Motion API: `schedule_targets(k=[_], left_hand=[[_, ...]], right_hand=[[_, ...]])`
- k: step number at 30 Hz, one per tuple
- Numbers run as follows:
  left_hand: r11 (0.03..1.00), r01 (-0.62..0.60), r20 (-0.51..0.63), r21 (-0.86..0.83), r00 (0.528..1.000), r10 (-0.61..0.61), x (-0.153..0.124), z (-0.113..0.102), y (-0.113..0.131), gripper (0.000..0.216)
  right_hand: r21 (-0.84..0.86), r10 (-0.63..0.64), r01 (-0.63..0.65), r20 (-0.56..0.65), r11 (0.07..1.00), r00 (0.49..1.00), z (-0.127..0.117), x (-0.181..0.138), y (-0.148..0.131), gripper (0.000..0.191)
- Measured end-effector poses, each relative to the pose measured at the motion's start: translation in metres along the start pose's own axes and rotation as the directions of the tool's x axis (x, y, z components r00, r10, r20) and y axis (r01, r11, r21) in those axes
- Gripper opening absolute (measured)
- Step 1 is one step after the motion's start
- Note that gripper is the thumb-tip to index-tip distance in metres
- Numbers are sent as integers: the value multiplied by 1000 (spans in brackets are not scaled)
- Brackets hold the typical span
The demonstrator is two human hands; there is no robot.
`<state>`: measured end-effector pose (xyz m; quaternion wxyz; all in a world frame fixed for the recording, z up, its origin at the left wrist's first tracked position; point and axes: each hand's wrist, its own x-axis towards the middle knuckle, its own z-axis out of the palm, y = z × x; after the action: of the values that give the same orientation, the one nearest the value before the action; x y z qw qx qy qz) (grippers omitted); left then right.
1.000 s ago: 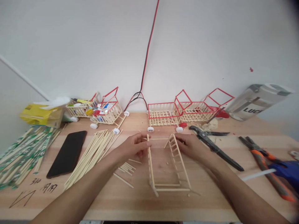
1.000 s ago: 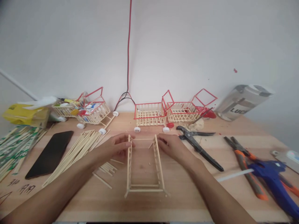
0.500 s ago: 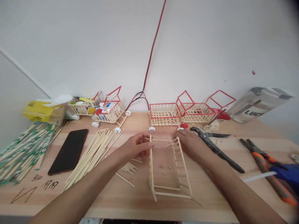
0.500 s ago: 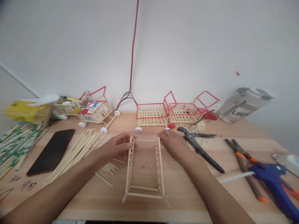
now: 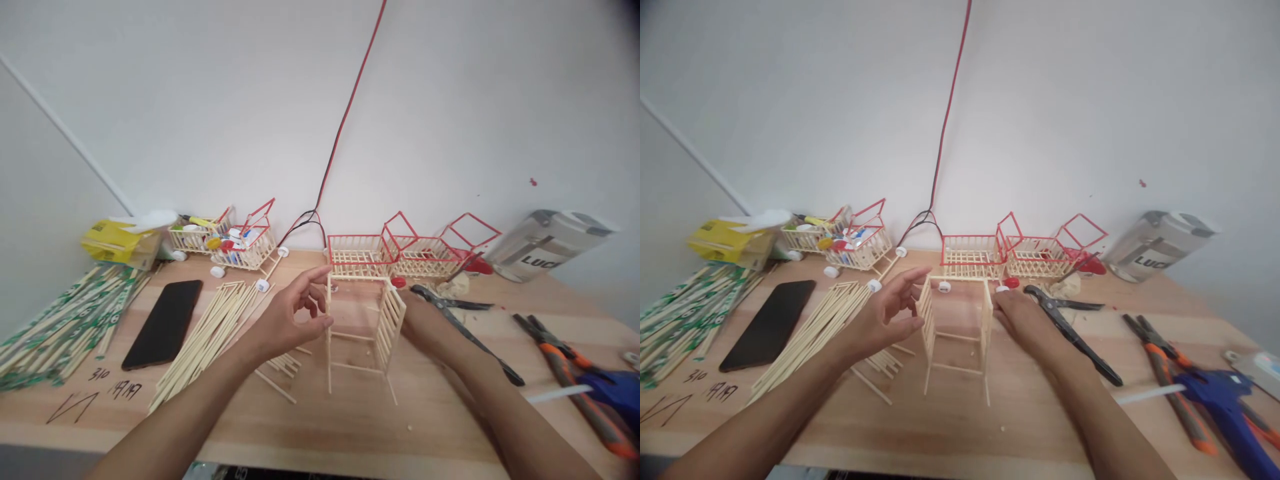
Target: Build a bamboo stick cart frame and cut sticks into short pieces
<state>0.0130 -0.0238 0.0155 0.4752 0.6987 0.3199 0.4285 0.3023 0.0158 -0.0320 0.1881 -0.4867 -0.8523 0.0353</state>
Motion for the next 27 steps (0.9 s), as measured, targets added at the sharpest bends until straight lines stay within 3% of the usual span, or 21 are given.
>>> schedule_targets(k=[3, 5, 7, 10, 13, 20, 27], left_hand=[[995, -32, 4, 95, 999, 31, -2, 1, 3, 67], [987, -72, 9, 142, 997, 71, -3, 2, 4, 65], [976, -133, 26, 174, 991, 130, -4, 3, 4, 60], [952, -215, 58, 217, 977, 207, -4, 4, 5, 53], [940, -243, 76, 238, 970, 232, -5, 5, 6, 49], [961, -210, 83, 181, 977, 197, -5, 4, 3, 37], [948, -255, 76, 191, 967, 245, -5, 4, 7, 30]], right_hand=[[22, 115, -113, -178, 993, 977, -28, -5, -5, 15], [33, 183, -185, -388, 982, 903, -53, -10, -21, 16], [22, 154, -163, -458, 986, 875, -74, -16, -45, 17], [-26, -70, 65, -389, 998, 919, -89, -20, -82, 11], [-100, -193, 170, -297, 980, 935, -85, -18, -102, 11], [-183, -272, 235, -215, 955, 938, -75, -11, -110, 19], [-148, -295, 269, -201, 952, 934, -70, -11, -111, 19]])
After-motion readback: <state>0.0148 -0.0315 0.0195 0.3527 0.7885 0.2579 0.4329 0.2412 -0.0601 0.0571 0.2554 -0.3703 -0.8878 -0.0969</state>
